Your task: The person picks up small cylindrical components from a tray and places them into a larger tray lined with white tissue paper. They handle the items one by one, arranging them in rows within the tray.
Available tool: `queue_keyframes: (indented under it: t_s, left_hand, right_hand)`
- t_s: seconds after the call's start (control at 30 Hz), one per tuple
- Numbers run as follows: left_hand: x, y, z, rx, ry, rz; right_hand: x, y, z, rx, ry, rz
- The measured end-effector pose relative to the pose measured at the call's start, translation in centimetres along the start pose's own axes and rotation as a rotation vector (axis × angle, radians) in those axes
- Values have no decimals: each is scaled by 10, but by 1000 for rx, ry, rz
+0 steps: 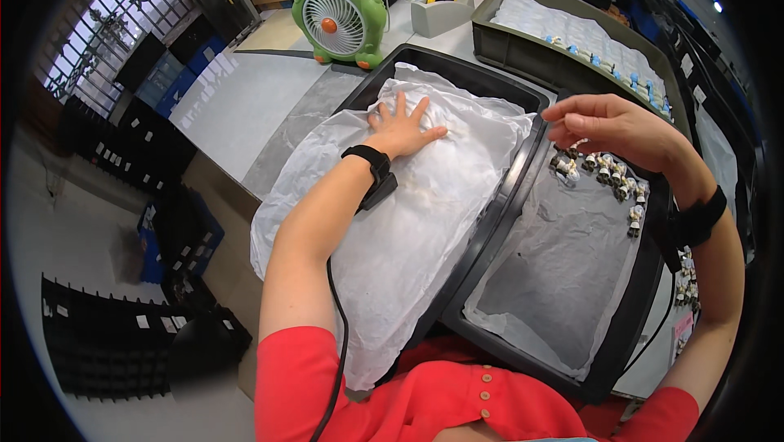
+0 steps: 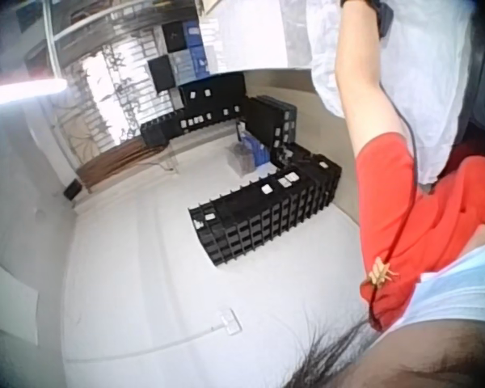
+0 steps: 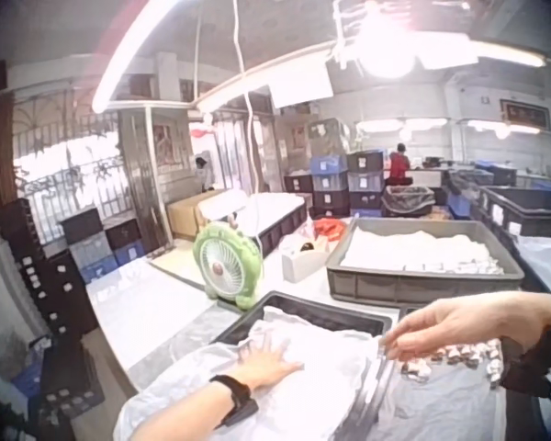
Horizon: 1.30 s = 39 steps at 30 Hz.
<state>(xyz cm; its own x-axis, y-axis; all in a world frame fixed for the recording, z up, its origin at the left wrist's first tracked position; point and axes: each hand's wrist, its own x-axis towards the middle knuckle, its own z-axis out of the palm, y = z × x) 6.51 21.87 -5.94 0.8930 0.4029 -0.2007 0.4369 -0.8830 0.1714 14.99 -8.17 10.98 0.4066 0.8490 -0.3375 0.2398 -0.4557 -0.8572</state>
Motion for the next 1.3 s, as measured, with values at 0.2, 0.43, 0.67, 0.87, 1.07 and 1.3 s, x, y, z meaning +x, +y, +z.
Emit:
queue_keyframes:
  t_s: [0.2, 0.43, 0.67, 0.87, 1.07, 1.3]
  left_hand:
    - [3, -4, 9, 46, 67, 56]
    - [7, -5, 12, -4, 66, 64]
    - [8, -5, 14, -14, 99, 64]
    - [12, -5, 17, 11, 119, 45]
    - [19, -14, 23, -124, 259, 62]
    - [24, -31, 15, -276, 533, 303]
  right_hand:
    - [69, 44, 23, -376, 202, -99]
    - [99, 83, 51, -520, 423, -233]
    - [96, 75, 87, -826, 738, -645]
    - [89, 91, 104, -837, 564, -463]
    - [56, 61, 164, -914, 282, -717]
    - [59, 70, 165, -883, 299, -720]
